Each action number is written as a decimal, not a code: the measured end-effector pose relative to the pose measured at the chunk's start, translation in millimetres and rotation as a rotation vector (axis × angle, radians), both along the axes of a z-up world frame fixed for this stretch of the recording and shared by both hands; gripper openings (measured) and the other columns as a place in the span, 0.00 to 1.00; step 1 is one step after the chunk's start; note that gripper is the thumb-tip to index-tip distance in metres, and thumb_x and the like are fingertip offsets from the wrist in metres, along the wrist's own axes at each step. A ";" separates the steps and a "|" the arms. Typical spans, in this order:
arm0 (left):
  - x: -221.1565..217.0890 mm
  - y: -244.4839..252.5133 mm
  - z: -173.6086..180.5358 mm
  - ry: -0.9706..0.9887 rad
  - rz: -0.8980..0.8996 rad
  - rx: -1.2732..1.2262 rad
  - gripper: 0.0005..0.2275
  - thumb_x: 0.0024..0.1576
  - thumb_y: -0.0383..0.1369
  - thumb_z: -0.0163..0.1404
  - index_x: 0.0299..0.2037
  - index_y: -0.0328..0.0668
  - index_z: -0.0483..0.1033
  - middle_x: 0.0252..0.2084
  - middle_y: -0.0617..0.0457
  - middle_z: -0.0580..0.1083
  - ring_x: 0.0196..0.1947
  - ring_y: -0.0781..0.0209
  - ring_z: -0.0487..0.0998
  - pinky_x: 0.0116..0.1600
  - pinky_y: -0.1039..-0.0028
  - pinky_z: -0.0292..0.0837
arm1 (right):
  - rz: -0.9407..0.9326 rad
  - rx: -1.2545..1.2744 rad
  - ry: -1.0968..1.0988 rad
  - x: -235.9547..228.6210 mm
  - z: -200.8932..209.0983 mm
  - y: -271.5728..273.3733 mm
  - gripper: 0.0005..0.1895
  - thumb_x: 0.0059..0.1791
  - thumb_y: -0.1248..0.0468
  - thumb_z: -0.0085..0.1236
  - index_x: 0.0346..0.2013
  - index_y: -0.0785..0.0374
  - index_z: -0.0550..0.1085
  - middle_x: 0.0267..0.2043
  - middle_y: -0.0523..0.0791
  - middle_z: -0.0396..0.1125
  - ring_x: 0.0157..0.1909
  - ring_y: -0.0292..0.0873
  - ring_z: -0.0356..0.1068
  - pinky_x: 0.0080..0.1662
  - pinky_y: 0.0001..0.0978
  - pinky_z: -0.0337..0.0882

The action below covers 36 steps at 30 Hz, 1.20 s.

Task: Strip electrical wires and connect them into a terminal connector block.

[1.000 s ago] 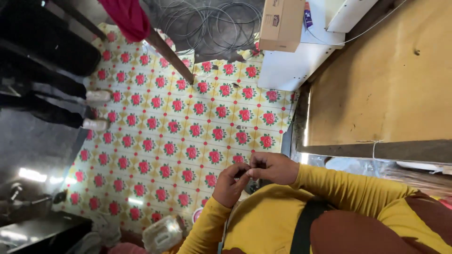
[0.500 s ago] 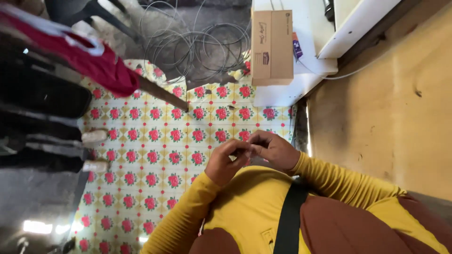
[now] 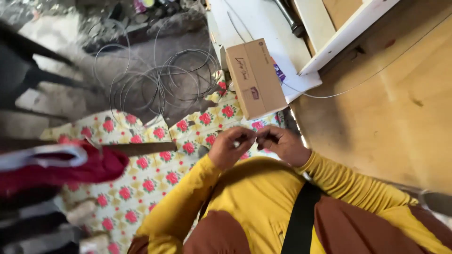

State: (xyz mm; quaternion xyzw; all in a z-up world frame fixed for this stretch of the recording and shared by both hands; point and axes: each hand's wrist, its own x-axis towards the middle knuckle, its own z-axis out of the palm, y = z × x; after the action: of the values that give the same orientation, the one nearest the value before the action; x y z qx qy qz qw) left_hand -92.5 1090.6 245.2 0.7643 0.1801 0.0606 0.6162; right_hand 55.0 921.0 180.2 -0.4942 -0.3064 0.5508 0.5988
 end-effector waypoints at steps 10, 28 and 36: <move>76.7 157.2 -8.3 0.054 -0.424 -0.243 0.06 0.64 0.26 0.52 0.49 0.37 0.77 0.42 0.52 0.80 0.42 0.66 0.82 0.48 0.75 0.80 | -0.489 -0.084 0.112 -12.4 11.5 117.6 0.08 0.54 0.71 0.46 0.48 0.66 0.70 0.42 0.44 0.71 0.44 0.37 0.73 0.48 0.31 0.76; 152.2 206.0 -123.6 0.210 -0.518 -0.152 0.09 0.60 0.28 0.53 0.49 0.38 0.79 0.39 0.51 0.81 0.38 0.64 0.81 0.46 0.72 0.78 | -0.500 -0.266 0.065 55.4 -93.5 159.7 0.07 0.54 0.69 0.50 0.46 0.69 0.71 0.39 0.46 0.73 0.41 0.37 0.74 0.46 0.30 0.76; 183.4 247.3 -217.7 0.343 -0.618 -0.052 0.09 0.59 0.32 0.54 0.48 0.42 0.80 0.40 0.50 0.81 0.39 0.62 0.82 0.47 0.71 0.78 | -0.552 -0.472 0.126 53.9 -187.8 164.4 0.11 0.54 0.64 0.53 0.47 0.67 0.73 0.36 0.47 0.73 0.40 0.39 0.74 0.43 0.30 0.73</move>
State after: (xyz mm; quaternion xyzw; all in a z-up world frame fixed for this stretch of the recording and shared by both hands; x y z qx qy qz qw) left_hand 90.9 1337.9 27.5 0.7658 0.0427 -0.2625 0.5856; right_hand 108.9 1085.4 -7.6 -0.6480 0.0114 0.4534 0.6119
